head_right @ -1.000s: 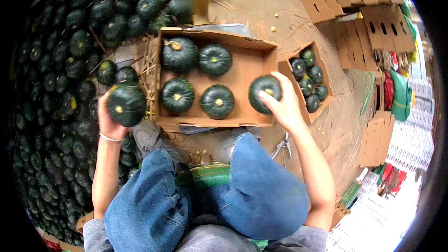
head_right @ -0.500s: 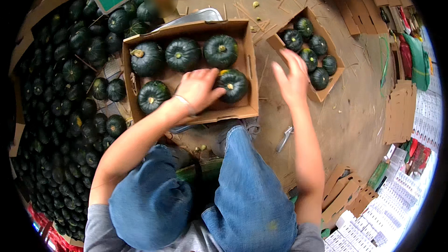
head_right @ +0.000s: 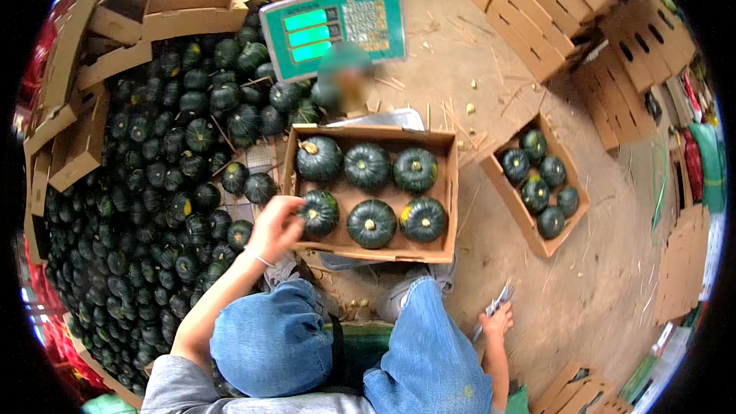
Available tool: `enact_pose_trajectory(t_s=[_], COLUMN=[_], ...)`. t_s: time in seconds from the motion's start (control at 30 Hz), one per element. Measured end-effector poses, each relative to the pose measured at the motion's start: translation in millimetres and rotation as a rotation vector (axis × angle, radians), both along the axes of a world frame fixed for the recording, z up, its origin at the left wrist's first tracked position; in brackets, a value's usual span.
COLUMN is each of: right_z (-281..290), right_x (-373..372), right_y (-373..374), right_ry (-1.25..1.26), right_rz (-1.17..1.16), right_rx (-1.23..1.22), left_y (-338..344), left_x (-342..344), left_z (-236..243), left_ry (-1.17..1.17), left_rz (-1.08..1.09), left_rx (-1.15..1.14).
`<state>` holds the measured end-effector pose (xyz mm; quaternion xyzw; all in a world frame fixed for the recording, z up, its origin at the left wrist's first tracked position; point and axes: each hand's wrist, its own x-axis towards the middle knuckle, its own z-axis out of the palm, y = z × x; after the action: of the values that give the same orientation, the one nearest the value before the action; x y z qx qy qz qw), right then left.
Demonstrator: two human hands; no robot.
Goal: The person picks up squashes from a large pile, trims their stems with shears, and places them into cardboard boxes.
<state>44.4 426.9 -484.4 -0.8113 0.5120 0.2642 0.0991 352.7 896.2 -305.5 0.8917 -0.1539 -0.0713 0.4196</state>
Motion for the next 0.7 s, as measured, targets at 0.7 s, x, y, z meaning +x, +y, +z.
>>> enact_pose_trajectory(t_s=[0.7], right_z=[185.2], right_x=[242.3], right_y=[149.7], right_ry=[-0.418], right_rz=[1.462], right_rx=[-0.024], left_y=[-82.4], left_x=[9.9], left_z=[-59.2], left_ry=[-0.078], left_rz=[-0.323], left_rx=[0.14])
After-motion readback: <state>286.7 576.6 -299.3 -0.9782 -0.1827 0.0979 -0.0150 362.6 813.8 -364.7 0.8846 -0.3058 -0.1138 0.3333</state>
